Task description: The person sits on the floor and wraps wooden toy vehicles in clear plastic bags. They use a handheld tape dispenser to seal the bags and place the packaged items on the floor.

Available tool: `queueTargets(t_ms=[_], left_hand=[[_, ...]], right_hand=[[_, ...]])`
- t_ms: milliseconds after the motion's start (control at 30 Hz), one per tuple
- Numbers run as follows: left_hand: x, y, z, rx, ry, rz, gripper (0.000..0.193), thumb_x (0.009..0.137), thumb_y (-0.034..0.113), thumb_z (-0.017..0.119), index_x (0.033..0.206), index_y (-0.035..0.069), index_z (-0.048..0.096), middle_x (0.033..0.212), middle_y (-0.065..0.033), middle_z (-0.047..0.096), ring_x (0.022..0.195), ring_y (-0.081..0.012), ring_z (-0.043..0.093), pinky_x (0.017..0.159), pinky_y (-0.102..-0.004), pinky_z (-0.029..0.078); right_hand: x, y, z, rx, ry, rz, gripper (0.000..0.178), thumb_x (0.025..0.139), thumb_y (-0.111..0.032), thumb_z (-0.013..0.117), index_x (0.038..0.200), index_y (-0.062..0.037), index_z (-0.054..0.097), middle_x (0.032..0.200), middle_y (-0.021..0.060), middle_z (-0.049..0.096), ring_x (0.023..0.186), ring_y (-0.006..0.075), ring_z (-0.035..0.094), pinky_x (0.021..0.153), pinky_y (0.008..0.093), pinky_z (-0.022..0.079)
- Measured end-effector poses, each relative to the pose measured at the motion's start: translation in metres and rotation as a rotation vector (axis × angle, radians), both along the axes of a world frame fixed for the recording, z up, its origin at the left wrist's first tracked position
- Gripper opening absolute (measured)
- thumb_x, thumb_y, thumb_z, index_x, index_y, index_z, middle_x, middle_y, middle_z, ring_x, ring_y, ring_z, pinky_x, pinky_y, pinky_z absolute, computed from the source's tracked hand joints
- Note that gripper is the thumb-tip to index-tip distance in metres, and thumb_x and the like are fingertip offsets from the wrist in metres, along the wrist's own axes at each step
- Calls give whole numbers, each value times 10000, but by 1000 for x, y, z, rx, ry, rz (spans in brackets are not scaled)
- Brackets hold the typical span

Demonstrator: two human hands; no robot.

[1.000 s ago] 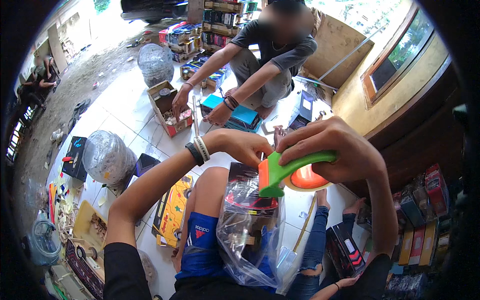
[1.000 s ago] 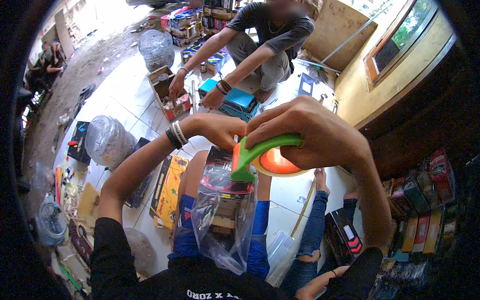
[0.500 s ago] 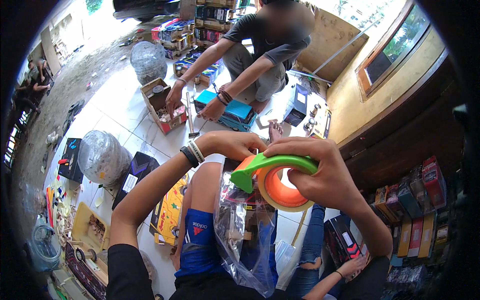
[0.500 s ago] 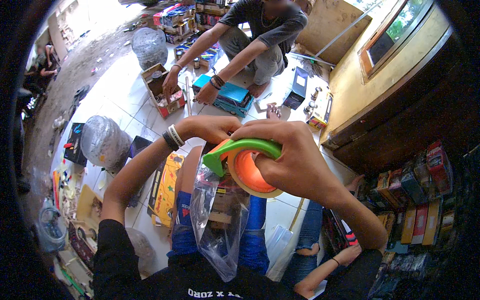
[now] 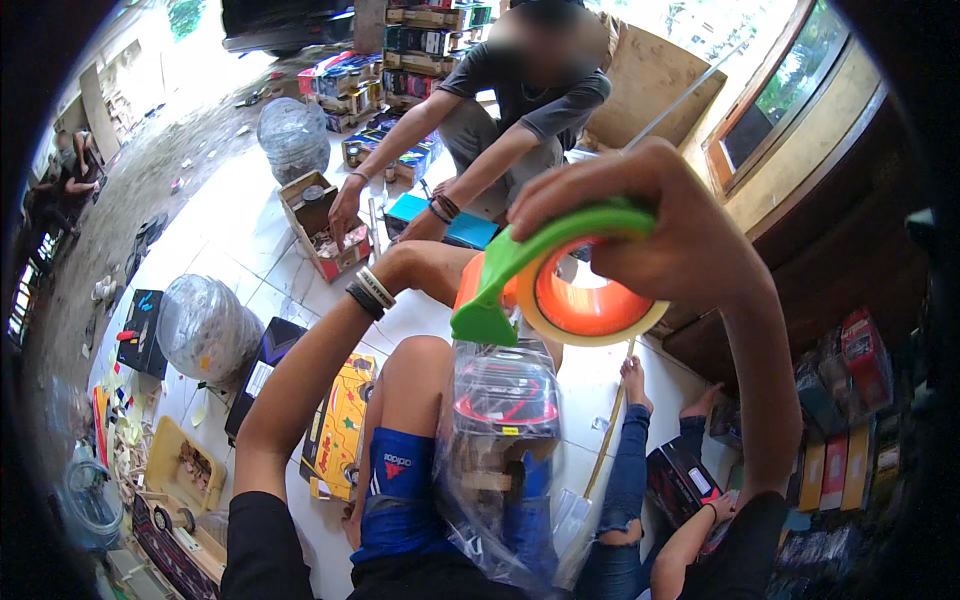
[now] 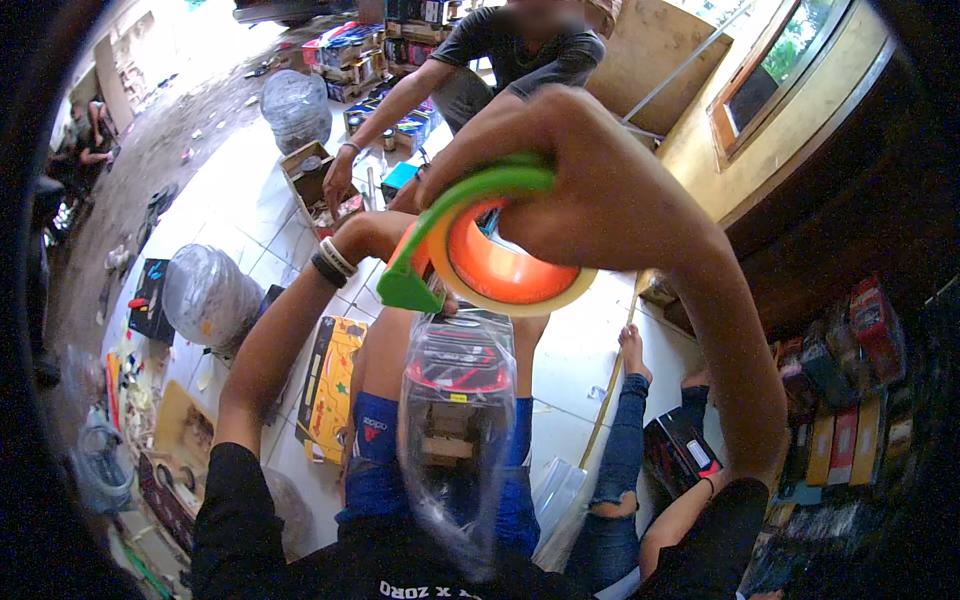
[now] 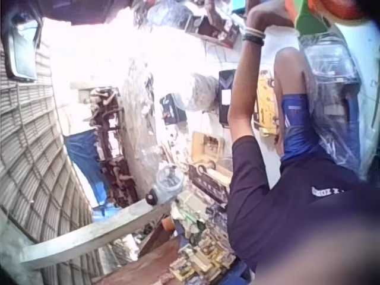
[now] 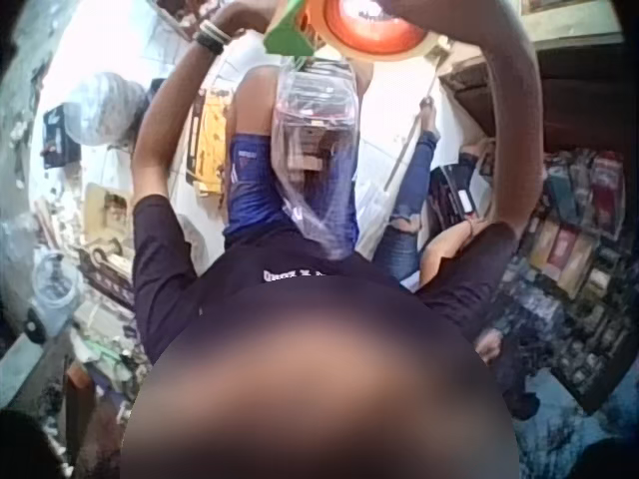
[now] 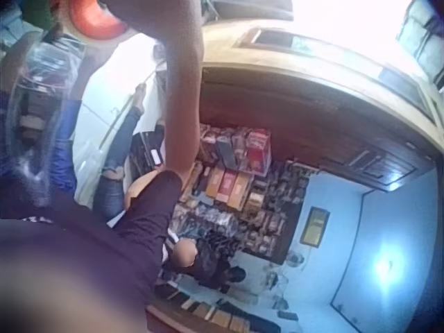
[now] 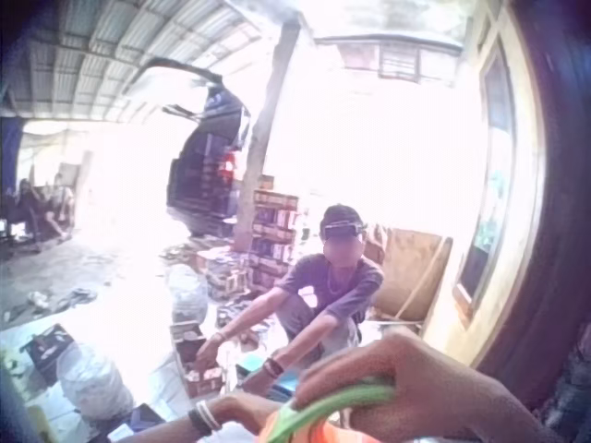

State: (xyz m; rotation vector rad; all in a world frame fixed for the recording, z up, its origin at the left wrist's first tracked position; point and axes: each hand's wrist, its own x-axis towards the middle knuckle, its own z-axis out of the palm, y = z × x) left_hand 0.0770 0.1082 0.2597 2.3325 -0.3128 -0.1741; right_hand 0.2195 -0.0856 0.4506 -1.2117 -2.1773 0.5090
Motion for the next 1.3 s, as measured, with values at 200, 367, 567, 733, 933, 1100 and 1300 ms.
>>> queueTargets(t_ms=[200,367,567,733,933,1100,1300], left_hand=[[-5,2,28,6,-164,79,626,868,343,856,1372,51,629,1315,-136,695,1216,-232,645,1058,-375,494],[-5,-7,43,-311,-344,88,590,870,324,848,1352,51,642,1324,-148,685,1228,-241,635,1056,-380,492],[-8,-5,6,-102,6,152,507,903,327,818,1301,51,667,1281,-132,708,1161,-198,642,1021,-352,507],[-9,-18,-61,-636,-368,154,311,958,267,788,1120,9,727,1068,-105,768,964,-141,660,877,-345,540],[-12,-26,-85,-1090,-245,-199,277,930,245,790,792,6,782,825,-89,779,861,-200,674,878,-357,508],[8,-37,-71,-1191,-169,-320,217,884,206,800,784,13,790,863,-121,793,935,-270,677,975,-422,476],[33,-37,-78,-1160,-158,-487,308,993,233,683,803,35,823,866,-140,802,1030,-283,670,1172,-527,396]], right_hand=[[-23,21,16,129,-172,157,409,702,118,670,1061,-16,815,1063,164,786,974,248,763,883,349,607],[-17,9,16,-105,-179,-7,425,694,126,662,1059,-23,819,1057,173,789,973,257,768,876,361,613],[-9,10,-1,53,-112,51,413,716,137,668,1063,-30,819,1099,180,782,1020,275,767,898,380,615],[6,-6,-11,-23,15,40,387,754,113,723,1092,-51,817,1136,173,774,1047,297,767,933,406,612],[41,-32,-56,-67,110,14,376,708,32,780,1065,-77,828,1123,164,776,991,278,779,906,412,622],[87,-65,-67,52,137,1,278,741,-76,834,1005,-164,828,1075,98,781,740,156,718,689,311,577],[130,-114,-89,49,201,-68,169,776,-174,886,931,-211,828,1030,71,783,551,91,583,523,262,396]])
